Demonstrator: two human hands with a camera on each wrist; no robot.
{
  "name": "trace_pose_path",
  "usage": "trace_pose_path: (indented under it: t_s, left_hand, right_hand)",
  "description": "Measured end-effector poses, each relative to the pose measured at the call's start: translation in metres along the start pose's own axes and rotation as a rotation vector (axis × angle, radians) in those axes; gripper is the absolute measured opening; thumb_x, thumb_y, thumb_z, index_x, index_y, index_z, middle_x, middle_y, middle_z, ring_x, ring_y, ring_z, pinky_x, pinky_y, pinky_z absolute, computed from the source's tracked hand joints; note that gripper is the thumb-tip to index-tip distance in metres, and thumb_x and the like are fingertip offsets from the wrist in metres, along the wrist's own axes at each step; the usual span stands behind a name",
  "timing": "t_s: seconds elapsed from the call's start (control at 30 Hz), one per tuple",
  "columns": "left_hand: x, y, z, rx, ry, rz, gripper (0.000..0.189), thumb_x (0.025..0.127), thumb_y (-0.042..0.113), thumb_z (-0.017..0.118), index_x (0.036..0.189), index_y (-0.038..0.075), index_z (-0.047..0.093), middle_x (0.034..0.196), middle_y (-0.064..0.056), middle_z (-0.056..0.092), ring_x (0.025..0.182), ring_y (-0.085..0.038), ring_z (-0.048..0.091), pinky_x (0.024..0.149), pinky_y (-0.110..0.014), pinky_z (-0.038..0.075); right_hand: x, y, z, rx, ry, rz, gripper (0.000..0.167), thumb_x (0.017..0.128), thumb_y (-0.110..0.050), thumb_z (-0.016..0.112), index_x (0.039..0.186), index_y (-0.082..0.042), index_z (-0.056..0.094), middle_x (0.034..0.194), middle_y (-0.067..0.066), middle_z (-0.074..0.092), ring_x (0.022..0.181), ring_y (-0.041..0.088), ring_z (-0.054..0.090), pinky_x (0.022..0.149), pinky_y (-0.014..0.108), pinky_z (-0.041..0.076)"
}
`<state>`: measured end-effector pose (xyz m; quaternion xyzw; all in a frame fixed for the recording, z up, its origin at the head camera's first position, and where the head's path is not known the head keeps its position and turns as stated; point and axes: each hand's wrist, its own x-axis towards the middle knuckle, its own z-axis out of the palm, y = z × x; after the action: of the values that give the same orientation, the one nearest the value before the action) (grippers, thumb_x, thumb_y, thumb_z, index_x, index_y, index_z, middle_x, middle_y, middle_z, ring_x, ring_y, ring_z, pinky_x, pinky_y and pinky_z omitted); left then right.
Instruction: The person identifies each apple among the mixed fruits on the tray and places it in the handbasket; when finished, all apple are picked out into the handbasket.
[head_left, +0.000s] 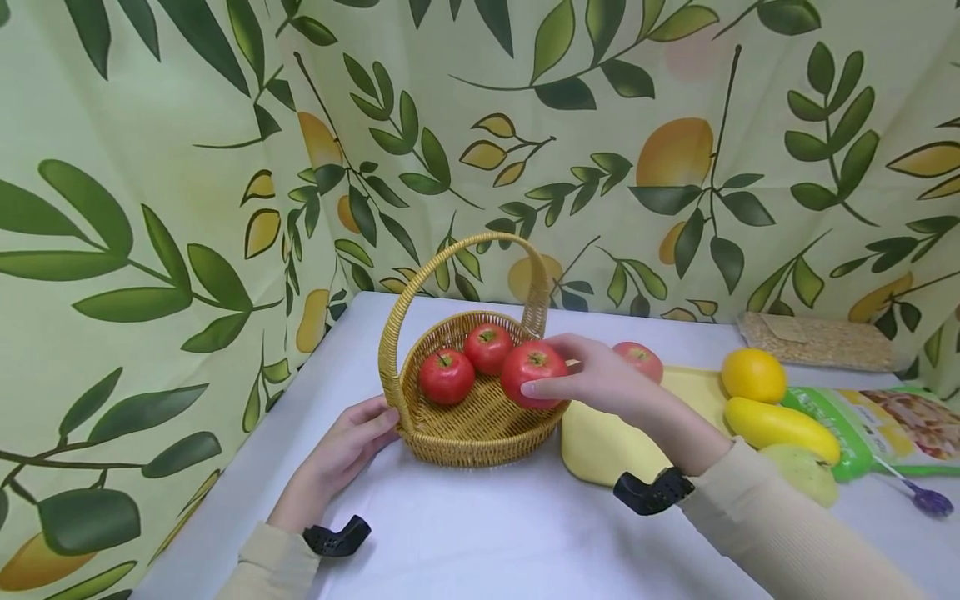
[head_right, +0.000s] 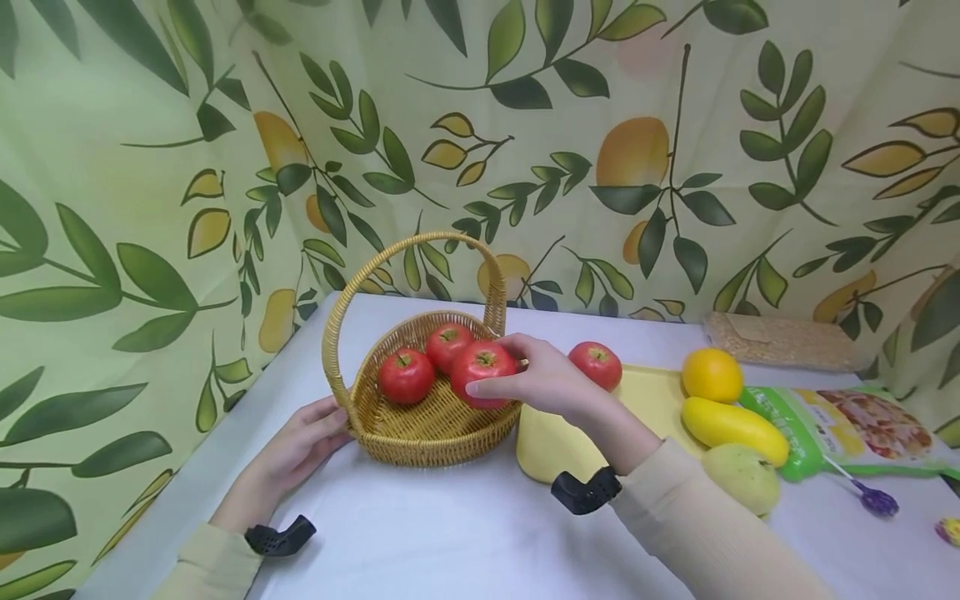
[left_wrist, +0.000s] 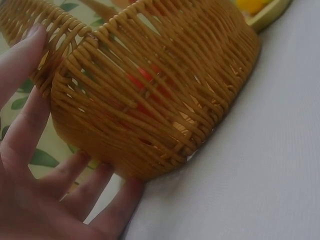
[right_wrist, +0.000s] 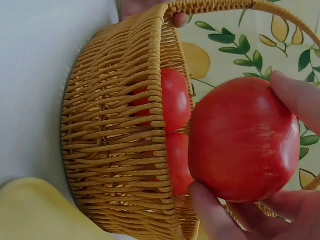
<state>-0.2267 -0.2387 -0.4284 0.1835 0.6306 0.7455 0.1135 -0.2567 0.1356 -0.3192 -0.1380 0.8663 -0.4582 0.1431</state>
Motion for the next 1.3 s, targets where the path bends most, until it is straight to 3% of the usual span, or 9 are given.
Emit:
trace_pose_path:
  t_s: [0.27, 0.67, 1.0, 1.3]
  left_hand:
    - [-0.002, -0.001, -0.002, 0.005, 0.003, 0.0, 0.027, 0.106, 0.008, 0.054, 0.128, 0.003, 0.068, 0.132, -0.009, 0.062, 0.121, -0.019, 0.058, 0.103, -0.033, 0.05]
    - [-0.002, -0.002, -0.002, 0.012, 0.018, -0.013, 0.027, 0.106, 0.009, 0.055, 0.129, 0.001, 0.067, 0.134, -0.011, 0.06, 0.122, -0.019, 0.058, 0.103, -0.033, 0.05]
    - [-0.002, -0.002, -0.001, 0.013, 0.028, -0.024, 0.028, 0.105, 0.01, 0.056, 0.13, 0.0, 0.066, 0.136, -0.012, 0.059, 0.122, -0.019, 0.058, 0.103, -0.033, 0.05]
    - [0.0, -0.001, 0.001, 0.014, 0.027, -0.031, 0.028, 0.105, 0.011, 0.057, 0.129, -0.001, 0.066, 0.136, -0.013, 0.058, 0.122, -0.019, 0.058, 0.103, -0.033, 0.05]
  right_hand:
    - [0.008, -0.009, 0.005, -0.082, -0.079, -0.016, 0.083, 0.079, -0.049, 0.086, 0.146, -0.012, 0.052, 0.136, 0.009, 0.058, 0.125, 0.031, 0.053, 0.089, 0.048, 0.057]
    - [0.023, -0.015, 0.003, -0.198, -0.186, -0.055, 0.079, 0.082, -0.048, 0.083, 0.143, -0.005, 0.055, 0.126, 0.006, 0.064, 0.116, 0.026, 0.058, 0.092, 0.046, 0.055]
    - [0.03, -0.019, 0.005, -0.219, -0.312, -0.091, 0.065, 0.08, -0.046, 0.084, 0.134, -0.015, 0.064, 0.12, -0.002, 0.065, 0.114, 0.021, 0.058, 0.09, 0.041, 0.054]
    - [0.039, -0.02, 0.011, -0.315, -0.296, -0.09, 0.074, 0.077, -0.055, 0.084, 0.137, -0.016, 0.061, 0.124, -0.003, 0.063, 0.117, 0.02, 0.056, 0.095, 0.044, 0.052]
